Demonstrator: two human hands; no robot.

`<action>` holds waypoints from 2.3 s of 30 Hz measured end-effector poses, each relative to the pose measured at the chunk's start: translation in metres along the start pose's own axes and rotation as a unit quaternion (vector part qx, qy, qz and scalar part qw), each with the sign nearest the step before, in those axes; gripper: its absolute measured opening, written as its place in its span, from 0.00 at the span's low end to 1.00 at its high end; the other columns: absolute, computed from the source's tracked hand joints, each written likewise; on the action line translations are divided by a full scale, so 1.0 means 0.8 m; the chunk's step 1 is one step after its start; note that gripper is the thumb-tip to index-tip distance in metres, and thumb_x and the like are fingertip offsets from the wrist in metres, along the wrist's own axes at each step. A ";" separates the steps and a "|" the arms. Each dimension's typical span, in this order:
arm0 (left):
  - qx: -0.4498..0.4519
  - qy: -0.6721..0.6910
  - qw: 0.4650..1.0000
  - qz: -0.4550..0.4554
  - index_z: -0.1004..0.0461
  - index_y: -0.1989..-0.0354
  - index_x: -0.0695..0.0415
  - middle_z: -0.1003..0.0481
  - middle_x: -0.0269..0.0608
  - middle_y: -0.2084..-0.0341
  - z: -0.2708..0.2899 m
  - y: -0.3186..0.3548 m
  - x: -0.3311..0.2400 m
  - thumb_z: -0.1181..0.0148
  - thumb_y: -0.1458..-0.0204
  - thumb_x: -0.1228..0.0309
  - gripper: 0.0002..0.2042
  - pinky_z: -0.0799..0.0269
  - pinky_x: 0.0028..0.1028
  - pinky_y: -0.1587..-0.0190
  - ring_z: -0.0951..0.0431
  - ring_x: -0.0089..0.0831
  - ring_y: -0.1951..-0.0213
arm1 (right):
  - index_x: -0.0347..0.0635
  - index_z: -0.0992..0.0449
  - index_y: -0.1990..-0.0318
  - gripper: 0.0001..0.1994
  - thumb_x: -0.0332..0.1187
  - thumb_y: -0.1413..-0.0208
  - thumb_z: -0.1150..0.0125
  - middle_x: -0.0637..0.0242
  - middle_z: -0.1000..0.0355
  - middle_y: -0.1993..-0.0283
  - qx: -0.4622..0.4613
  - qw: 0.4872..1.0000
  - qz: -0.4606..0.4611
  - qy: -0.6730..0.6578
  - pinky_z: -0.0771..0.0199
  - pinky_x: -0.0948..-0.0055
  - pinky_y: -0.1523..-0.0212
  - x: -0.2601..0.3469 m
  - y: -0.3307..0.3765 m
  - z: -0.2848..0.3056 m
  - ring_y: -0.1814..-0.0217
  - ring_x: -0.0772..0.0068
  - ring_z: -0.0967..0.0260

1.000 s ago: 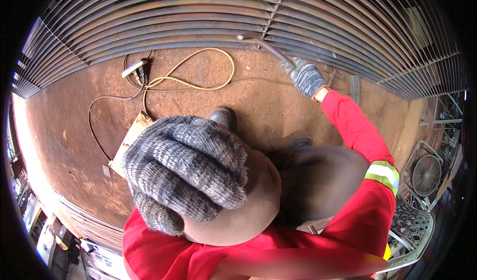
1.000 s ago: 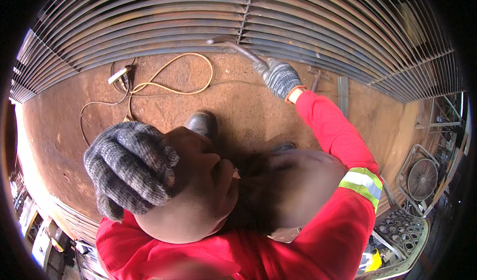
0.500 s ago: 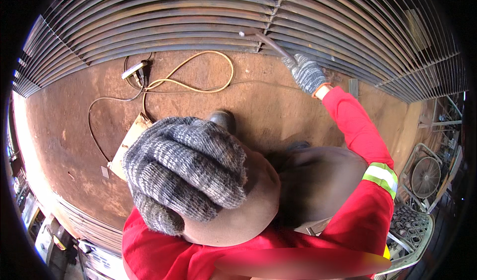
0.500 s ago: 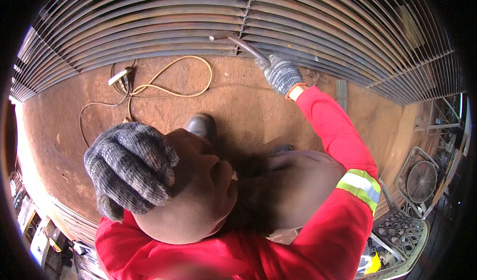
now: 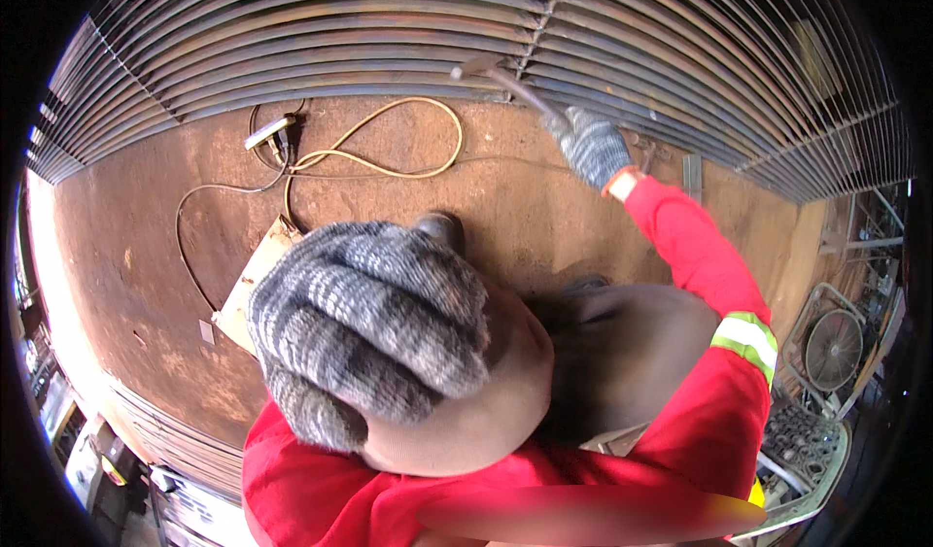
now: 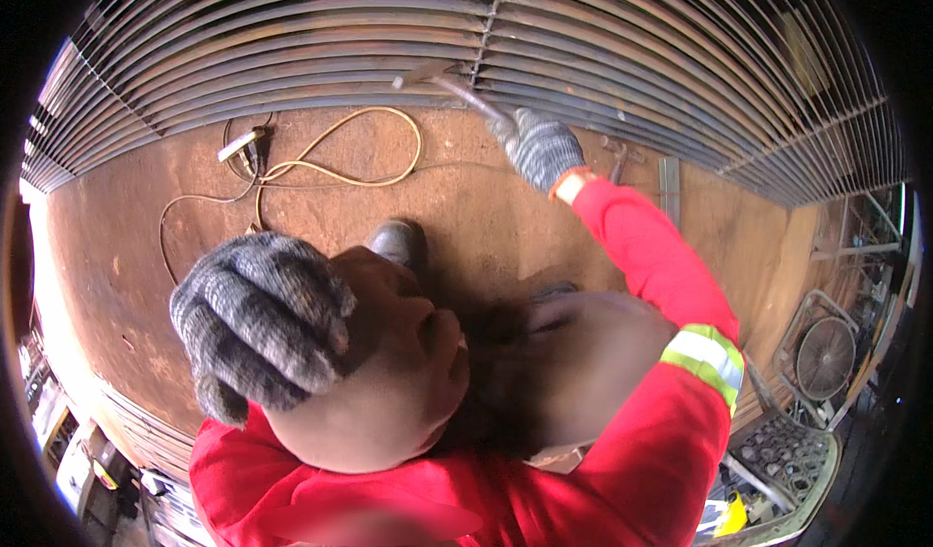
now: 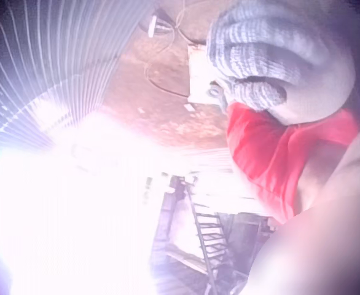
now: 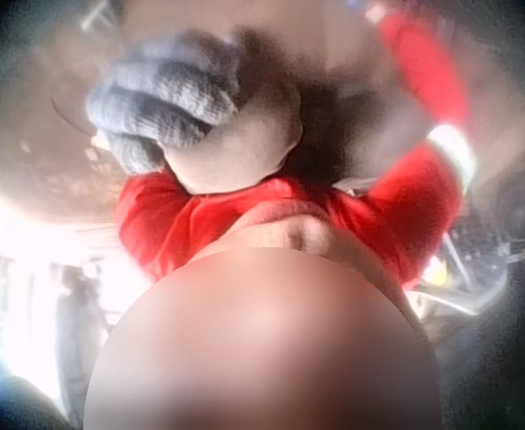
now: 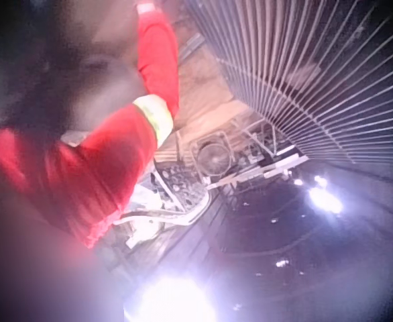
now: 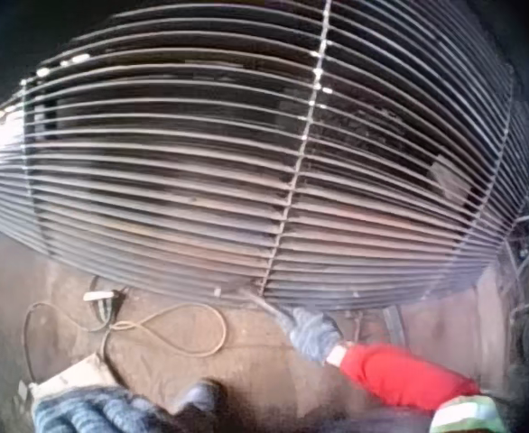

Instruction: The person uses a hammer to repeatedly strike a curved metal rod attached to a large cylindrical metal structure. They adjust their position and continue hammering along the rod's length.

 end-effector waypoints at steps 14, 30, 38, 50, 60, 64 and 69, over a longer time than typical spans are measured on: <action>0.016 -0.037 0.998 0.046 0.20 0.64 0.61 0.21 0.51 0.64 0.006 0.002 -0.001 0.47 0.43 0.58 0.17 0.26 0.41 0.61 0.21 0.45 0.64 | 0.38 0.26 0.62 0.19 0.49 0.40 0.44 0.45 0.26 0.68 -0.004 0.998 -0.027 -0.054 0.29 0.53 0.66 -0.053 0.047 0.000 0.63 0.41 0.29; -0.225 -0.543 0.609 0.533 0.23 0.64 0.61 0.23 0.52 0.70 0.053 0.376 0.007 0.41 0.47 0.65 0.11 0.26 0.40 0.64 0.23 0.50 0.68 | 0.35 0.26 0.55 0.16 0.41 0.37 0.48 0.50 0.29 0.64 0.156 0.974 -0.020 -0.162 0.29 0.62 0.56 -0.091 0.140 -0.102 0.55 0.55 0.28; -0.164 -0.469 0.508 0.704 0.31 0.47 0.54 0.24 0.50 0.59 -0.050 0.558 -0.073 0.37 0.56 0.68 0.24 0.26 0.41 0.55 0.22 0.49 0.59 | 0.36 0.26 0.56 0.16 0.42 0.37 0.47 0.49 0.29 0.64 0.181 0.977 -0.053 -0.095 0.29 0.61 0.55 -0.121 0.195 -0.045 0.55 0.54 0.28; 0.060 -0.608 0.504 0.611 0.30 0.43 0.44 0.34 0.55 0.43 -0.031 0.505 -0.036 0.35 0.65 0.71 0.32 0.33 0.46 0.45 0.30 0.53 0.45 | 0.36 0.26 0.56 0.17 0.43 0.38 0.46 0.48 0.28 0.63 0.211 0.972 -0.094 -0.047 0.29 0.61 0.55 -0.182 0.238 0.014 0.56 0.52 0.28; 0.196 -0.487 0.480 0.703 0.25 0.56 0.54 0.25 0.52 0.70 -0.001 0.481 0.054 0.47 0.56 0.71 0.16 0.25 0.43 0.68 0.22 0.49 0.70 | 0.36 0.25 0.56 0.18 0.45 0.39 0.45 0.48 0.27 0.63 0.217 0.962 -0.163 -0.040 0.29 0.60 0.54 -0.258 0.273 0.059 0.56 0.51 0.28; 0.178 -0.457 0.455 0.743 0.24 0.56 0.50 0.24 0.49 0.75 -0.023 0.502 0.033 0.46 0.57 0.68 0.17 0.27 0.44 0.70 0.22 0.47 0.72 | 0.36 0.25 0.56 0.18 0.45 0.39 0.45 0.48 0.27 0.63 0.236 0.954 -0.181 -0.039 0.29 0.60 0.54 -0.287 0.279 0.068 0.56 0.50 0.28; 0.116 -0.377 0.332 0.857 0.29 0.63 0.55 0.24 0.51 0.75 -0.078 0.516 -0.037 0.44 0.56 0.70 0.11 0.29 0.47 0.70 0.22 0.54 0.72 | 0.36 0.25 0.56 0.19 0.46 0.40 0.45 0.47 0.27 0.62 0.253 0.947 -0.193 -0.035 0.29 0.60 0.54 -0.300 0.285 0.070 0.56 0.50 0.28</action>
Point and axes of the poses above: each hand's wrist, its own y-axis away from the middle knuckle, its own z-axis out of the back of the hand, x = y × z, the point moved 8 cm from there along -y, towards the middle knuckle
